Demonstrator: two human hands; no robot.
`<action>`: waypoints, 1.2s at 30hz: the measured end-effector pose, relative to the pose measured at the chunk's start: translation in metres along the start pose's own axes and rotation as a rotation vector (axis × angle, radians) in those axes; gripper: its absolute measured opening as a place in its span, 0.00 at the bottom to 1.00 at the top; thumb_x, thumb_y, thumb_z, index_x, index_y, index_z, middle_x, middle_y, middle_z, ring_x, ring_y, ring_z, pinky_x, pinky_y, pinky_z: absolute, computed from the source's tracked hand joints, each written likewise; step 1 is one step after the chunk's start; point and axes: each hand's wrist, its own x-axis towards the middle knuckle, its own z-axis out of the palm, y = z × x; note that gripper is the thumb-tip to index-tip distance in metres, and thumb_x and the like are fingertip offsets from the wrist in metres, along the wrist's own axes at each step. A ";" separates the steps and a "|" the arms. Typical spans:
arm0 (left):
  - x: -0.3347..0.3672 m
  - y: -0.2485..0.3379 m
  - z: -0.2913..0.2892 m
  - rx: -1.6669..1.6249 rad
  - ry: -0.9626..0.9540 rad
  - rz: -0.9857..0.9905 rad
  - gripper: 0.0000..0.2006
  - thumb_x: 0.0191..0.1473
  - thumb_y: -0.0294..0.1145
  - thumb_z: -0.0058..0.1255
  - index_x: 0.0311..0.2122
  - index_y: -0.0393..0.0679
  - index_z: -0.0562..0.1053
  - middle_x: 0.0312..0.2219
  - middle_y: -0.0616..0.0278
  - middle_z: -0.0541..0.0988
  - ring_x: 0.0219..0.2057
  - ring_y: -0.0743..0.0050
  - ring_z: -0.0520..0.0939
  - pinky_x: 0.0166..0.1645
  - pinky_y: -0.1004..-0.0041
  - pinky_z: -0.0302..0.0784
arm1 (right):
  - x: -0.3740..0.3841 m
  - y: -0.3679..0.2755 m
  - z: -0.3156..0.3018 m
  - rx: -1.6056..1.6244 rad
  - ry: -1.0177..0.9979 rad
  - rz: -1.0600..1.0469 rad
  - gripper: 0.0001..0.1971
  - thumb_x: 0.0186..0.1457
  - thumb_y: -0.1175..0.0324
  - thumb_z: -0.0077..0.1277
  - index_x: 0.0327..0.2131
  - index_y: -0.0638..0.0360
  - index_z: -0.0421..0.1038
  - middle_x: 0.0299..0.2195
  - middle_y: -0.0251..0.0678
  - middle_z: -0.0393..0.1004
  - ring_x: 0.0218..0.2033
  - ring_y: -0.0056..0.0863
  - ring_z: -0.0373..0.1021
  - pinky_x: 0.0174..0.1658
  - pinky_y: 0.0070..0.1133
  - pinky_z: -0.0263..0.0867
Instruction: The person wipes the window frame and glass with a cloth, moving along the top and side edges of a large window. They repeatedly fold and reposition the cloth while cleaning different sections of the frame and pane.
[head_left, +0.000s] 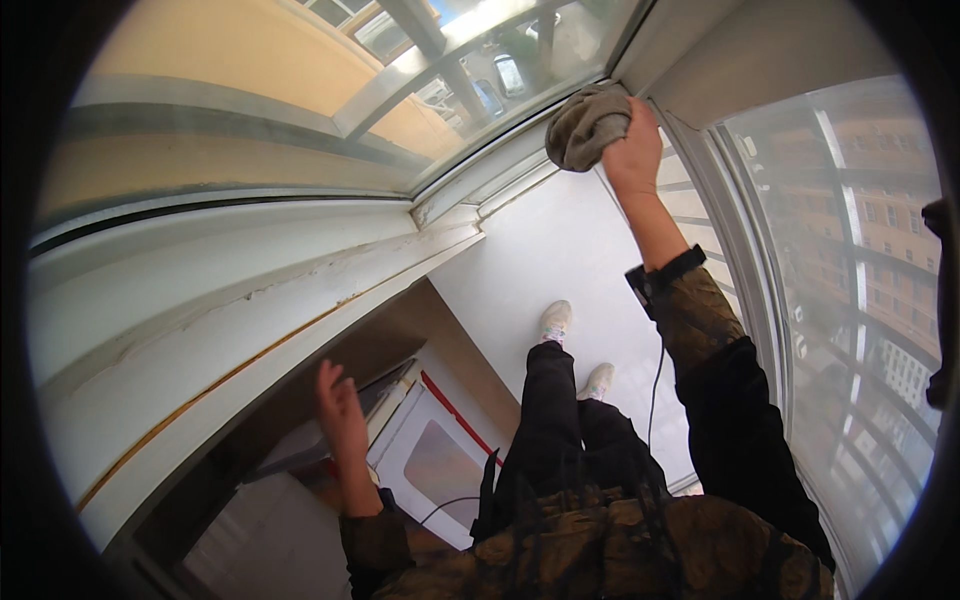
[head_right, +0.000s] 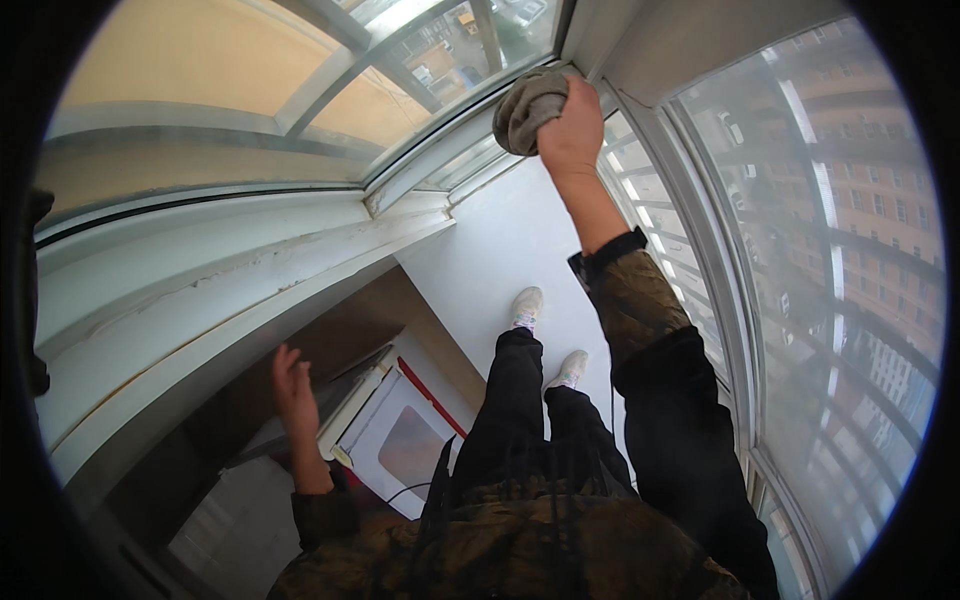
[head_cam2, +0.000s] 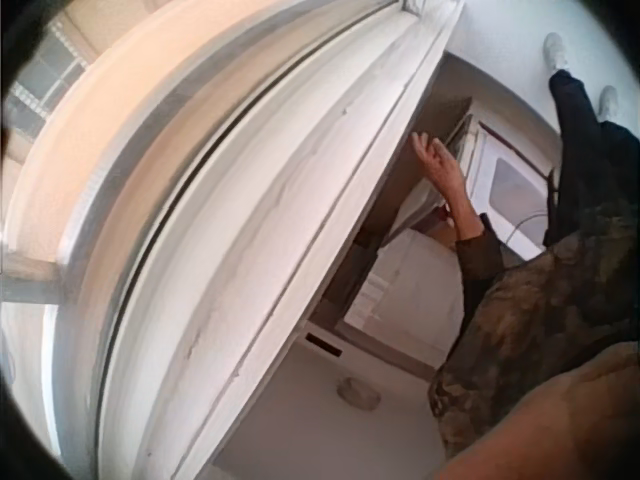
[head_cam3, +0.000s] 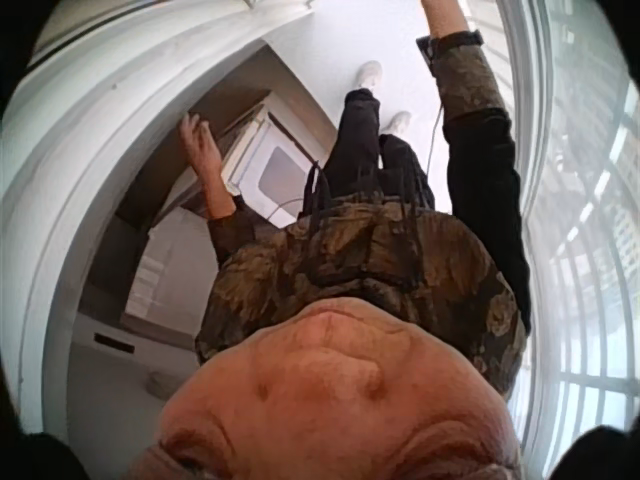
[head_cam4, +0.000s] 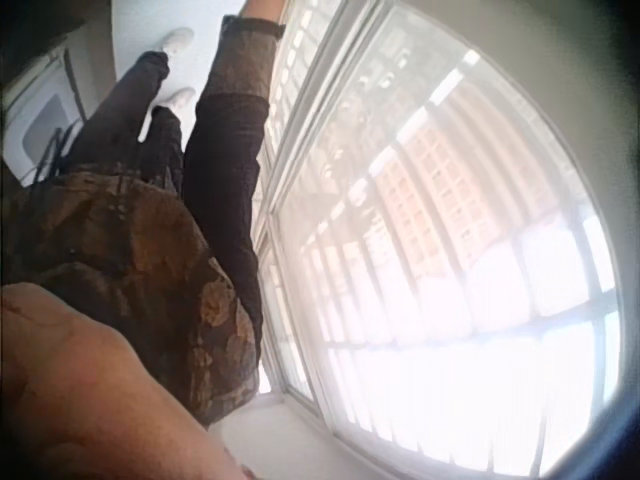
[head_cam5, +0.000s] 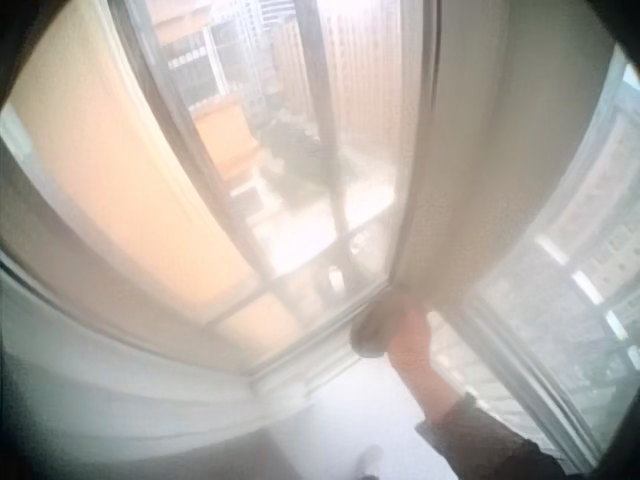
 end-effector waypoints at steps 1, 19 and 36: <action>0.001 -0.006 -0.014 -0.107 0.128 -0.109 0.19 0.68 0.36 0.49 0.61 0.43 0.71 0.56 0.53 0.76 0.54 0.65 0.79 0.58 0.64 0.74 | -0.004 -0.006 0.020 -0.094 -0.018 -0.059 0.18 0.51 0.72 0.53 0.47 0.63 0.74 0.45 0.48 0.77 0.51 0.51 0.71 0.56 0.35 0.67; 0.059 0.054 -0.058 -0.590 1.049 0.155 0.29 0.69 0.51 0.43 0.67 0.43 0.62 0.60 0.50 0.72 0.56 0.58 0.78 0.63 0.60 0.75 | -0.150 -0.096 0.142 -0.195 -0.603 -0.773 0.11 0.51 0.70 0.52 0.37 0.63 0.78 0.46 0.41 0.70 0.50 0.37 0.66 0.52 0.28 0.61; 0.065 0.077 -0.038 -0.954 1.022 0.224 0.32 0.65 0.51 0.52 0.67 0.47 0.58 0.64 0.57 0.65 0.63 0.61 0.71 0.71 0.53 0.66 | -0.123 -0.077 0.132 -0.175 -0.759 -0.879 0.09 0.52 0.71 0.51 0.36 0.62 0.76 0.41 0.37 0.70 0.46 0.34 0.66 0.52 0.28 0.61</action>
